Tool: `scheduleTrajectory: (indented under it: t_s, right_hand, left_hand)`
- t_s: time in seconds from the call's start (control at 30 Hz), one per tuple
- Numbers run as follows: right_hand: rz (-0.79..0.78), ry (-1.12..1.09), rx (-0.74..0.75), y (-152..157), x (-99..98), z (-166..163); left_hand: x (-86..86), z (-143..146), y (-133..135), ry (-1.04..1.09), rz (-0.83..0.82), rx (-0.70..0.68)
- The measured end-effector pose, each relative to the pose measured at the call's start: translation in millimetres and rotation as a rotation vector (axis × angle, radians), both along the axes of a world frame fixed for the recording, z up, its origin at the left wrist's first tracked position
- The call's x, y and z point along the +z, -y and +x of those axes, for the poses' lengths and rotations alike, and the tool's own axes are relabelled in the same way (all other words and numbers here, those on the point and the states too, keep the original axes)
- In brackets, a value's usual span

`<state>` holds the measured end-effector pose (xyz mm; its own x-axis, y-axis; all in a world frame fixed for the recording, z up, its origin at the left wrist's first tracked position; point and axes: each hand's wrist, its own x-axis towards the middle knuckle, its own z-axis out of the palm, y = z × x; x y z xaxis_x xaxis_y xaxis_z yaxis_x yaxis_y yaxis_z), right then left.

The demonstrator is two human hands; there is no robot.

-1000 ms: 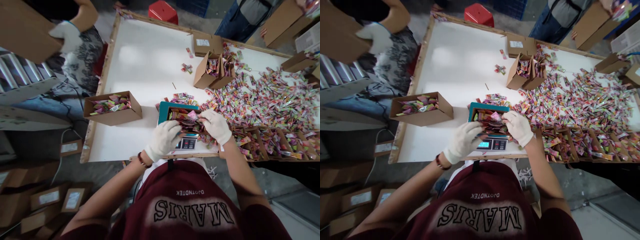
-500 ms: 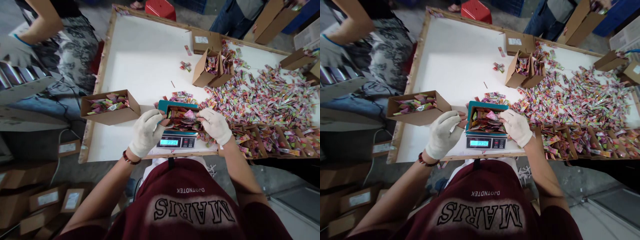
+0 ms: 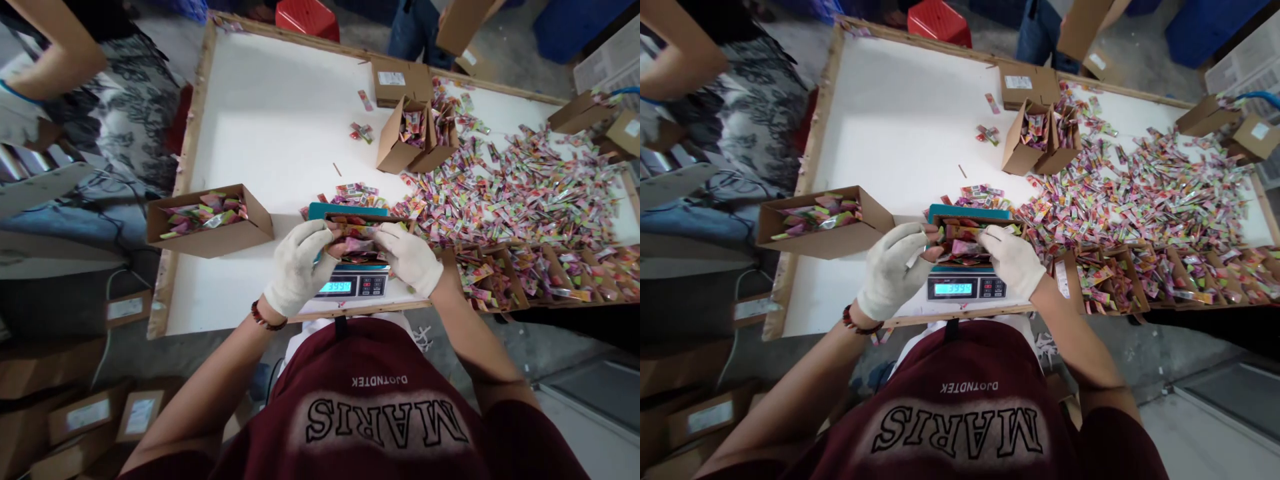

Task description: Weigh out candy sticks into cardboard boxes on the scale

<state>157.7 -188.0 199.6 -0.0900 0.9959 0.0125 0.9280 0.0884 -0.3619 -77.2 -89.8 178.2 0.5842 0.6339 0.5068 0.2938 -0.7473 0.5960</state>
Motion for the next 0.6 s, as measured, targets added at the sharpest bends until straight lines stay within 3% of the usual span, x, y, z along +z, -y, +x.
scheduleTrajectory:
  t_s: [0.07,0.17,0.27,0.33,0.43,0.5,0.6]
  right_hand:
    - [0.010,0.006,-0.076,15,-9.4,15]
    - [-0.009,0.113,-0.415,61,-34.2,53]
    - [-0.180,0.284,-0.799,114,-67.5,84]
    - [-0.251,0.339,-0.913,138,-87.5,93]
    - [-0.246,0.355,-0.969,155,-103.0,100]
    - [-0.251,0.354,-0.979,160,-103.3,107]
    - [-0.291,0.332,-0.922,165,-96.5,117]
  left_hand:
    - [-7.9,16,8,-0.087,-0.023,-0.108]
    - [-23.2,46,24,-0.445,-0.064,-0.265]
    - [-33.2,66,31,-0.762,-0.105,-0.295]
    - [-35.3,61,26,-0.795,-0.114,-0.292]
    - [-33.1,19,9,-0.747,-0.110,-0.304]
    - [-30.6,-26,-4,-0.713,-0.118,-0.266]
    - [-33.8,-103,-25,-0.681,-0.154,-0.100]
